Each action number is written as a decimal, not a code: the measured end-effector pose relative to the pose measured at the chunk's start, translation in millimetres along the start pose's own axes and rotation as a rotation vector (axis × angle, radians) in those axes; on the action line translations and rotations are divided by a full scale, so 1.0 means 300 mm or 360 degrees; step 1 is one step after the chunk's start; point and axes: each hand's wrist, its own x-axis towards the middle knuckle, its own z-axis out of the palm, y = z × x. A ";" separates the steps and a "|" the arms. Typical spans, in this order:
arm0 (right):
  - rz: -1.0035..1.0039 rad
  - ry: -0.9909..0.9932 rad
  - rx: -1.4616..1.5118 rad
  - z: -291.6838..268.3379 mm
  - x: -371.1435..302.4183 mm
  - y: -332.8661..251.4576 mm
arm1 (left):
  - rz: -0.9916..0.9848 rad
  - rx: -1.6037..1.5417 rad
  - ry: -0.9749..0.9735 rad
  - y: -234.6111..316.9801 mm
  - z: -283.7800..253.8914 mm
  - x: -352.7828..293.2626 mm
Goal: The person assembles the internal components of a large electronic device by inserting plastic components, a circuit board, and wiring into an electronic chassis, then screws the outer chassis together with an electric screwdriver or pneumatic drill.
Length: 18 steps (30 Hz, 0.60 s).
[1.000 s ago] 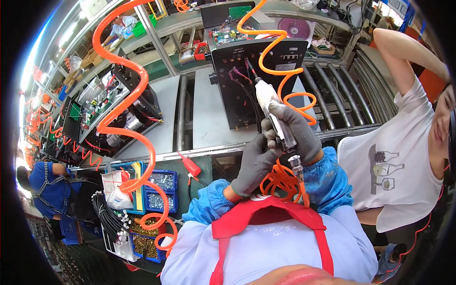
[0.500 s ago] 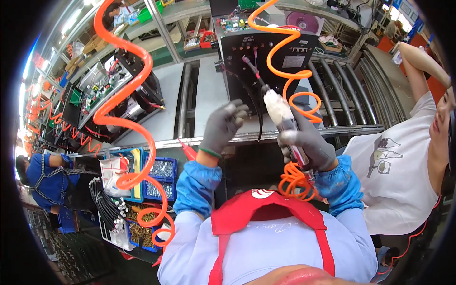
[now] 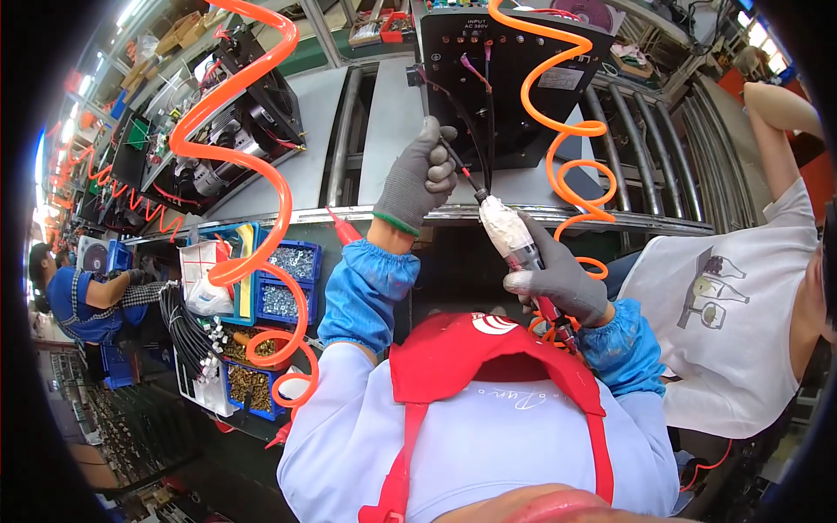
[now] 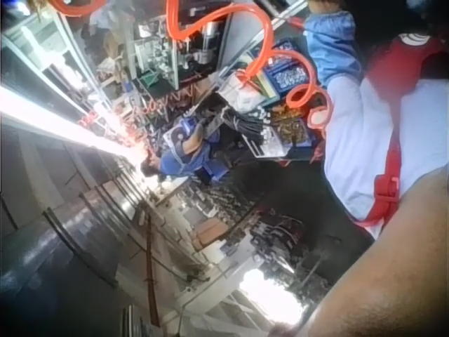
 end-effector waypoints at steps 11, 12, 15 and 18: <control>0.0260 -0.0219 0.0482 -0.050 -0.010 -0.038 | 0.0233 0.0032 -0.0129 -0.031 -0.018 0.020; 0.0242 -0.0224 0.0480 -0.080 -0.005 -0.008 | 0.0243 0.0044 -0.0139 -0.031 -0.030 0.025; 0.0317 -0.0506 0.1303 -0.145 0.020 0.064 | 0.0220 -0.0062 -0.0338 -0.040 -0.017 0.066; 0.0150 -0.0219 0.0544 -0.100 0.002 -0.025 | 0.0350 0.0661 0.0114 -0.031 0.057 0.043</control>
